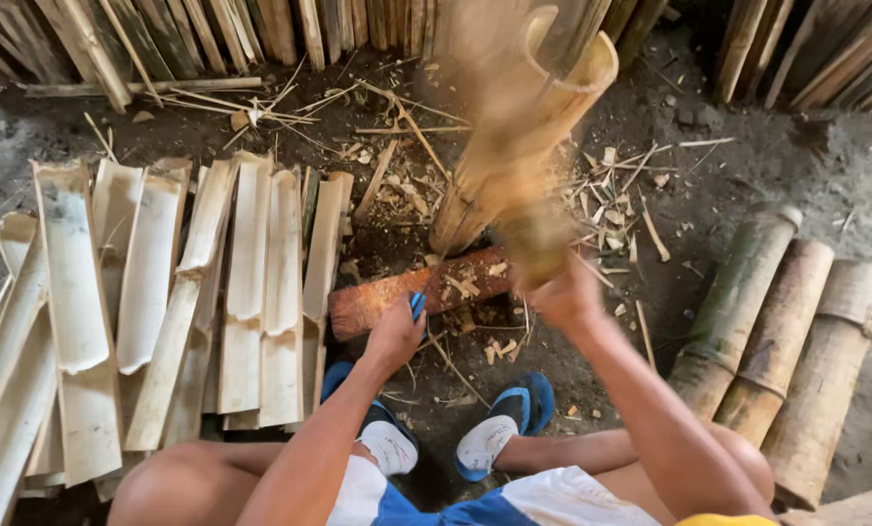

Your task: The person splits bamboo poles into flat strips using a metal wedge and a wooden mallet. They position the bamboo vertically on a wooden block, drive the wedge into the top, and strike it repeatedly to split the pole into halves and then quarters.

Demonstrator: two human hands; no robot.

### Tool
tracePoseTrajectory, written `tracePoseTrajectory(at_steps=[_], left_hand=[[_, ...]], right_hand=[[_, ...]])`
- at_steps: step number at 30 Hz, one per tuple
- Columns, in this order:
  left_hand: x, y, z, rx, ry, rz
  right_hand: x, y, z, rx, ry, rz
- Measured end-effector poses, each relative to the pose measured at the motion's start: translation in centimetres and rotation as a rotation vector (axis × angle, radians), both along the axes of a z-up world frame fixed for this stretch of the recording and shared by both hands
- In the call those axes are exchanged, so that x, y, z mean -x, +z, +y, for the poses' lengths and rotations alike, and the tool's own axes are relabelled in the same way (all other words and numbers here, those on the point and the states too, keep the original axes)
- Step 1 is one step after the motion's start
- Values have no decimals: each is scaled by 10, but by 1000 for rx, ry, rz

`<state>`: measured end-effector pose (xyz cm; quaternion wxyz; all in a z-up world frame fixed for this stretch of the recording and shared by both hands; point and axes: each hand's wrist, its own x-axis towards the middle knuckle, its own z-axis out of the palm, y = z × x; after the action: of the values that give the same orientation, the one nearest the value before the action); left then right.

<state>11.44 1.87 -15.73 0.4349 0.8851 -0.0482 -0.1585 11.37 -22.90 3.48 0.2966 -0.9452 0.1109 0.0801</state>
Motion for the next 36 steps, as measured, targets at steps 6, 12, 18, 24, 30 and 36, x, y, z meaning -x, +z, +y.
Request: tracePoseTrajectory(at_steps=[6,12,18,24,30,36], left_hand=[[2,-21,-9,5,-1,-197],[-1,-3,2,-106,-12,-62],[4,-16,2,-22,-13,-66],[9,-43,-3,-74,-1,-33],[3,-42,-4,-39,32,-127],[9,-33,-7,-136,48,13]], right_hand=[[18,-44,6,-95,16,-158],[5,44,-13,-181,-26,-724],[7,-15,3,9,14,-49],[65,-96,-17,-24,61,-138],[47,-66,-29,-194,93,-643],[27,-82,-9,-26,0,-96]])
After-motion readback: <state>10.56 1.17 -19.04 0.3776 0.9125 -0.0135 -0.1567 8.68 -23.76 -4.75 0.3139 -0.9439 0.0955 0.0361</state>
